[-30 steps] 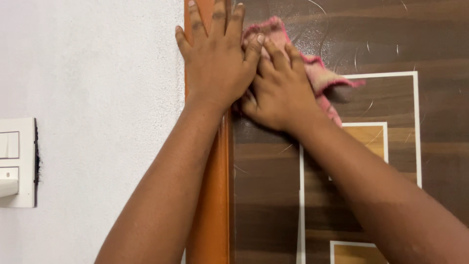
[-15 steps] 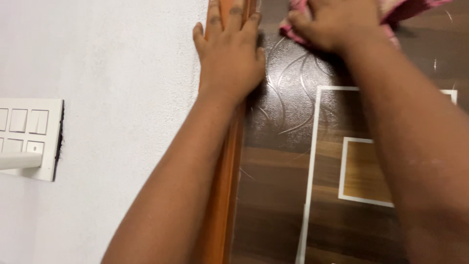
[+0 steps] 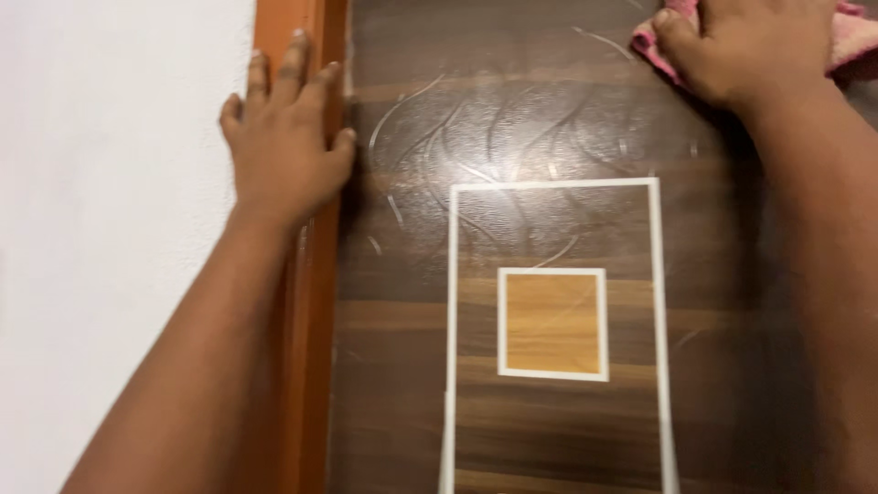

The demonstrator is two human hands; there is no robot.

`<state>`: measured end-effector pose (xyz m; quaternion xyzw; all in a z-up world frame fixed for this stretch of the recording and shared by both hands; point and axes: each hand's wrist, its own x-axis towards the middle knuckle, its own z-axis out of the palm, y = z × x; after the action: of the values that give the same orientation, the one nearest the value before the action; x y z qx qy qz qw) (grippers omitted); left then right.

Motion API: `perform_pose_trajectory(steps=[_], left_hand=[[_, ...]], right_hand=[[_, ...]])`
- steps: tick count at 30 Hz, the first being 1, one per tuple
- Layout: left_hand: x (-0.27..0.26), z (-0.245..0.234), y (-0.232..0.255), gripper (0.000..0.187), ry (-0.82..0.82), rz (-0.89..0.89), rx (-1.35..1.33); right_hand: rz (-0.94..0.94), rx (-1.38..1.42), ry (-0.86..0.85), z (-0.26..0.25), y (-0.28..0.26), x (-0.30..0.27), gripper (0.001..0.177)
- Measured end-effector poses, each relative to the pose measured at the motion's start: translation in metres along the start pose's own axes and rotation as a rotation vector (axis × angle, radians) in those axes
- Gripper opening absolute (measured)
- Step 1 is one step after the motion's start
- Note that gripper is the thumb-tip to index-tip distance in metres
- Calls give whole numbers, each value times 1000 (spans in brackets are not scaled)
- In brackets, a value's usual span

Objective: The person applies liquid from a pink pump bottle onto a door and uses a pink cloth to wipe down the surface, including the metal latch and handle.

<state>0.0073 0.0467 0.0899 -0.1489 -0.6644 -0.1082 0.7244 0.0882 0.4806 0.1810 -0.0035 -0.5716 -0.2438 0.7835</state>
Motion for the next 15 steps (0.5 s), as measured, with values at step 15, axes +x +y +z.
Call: perform_pose_trajectory(steps=[15], left_hand=[[-6,14,-13,63,83,71,35]], right_hand=[[299,498,144,7,144,-116,40]])
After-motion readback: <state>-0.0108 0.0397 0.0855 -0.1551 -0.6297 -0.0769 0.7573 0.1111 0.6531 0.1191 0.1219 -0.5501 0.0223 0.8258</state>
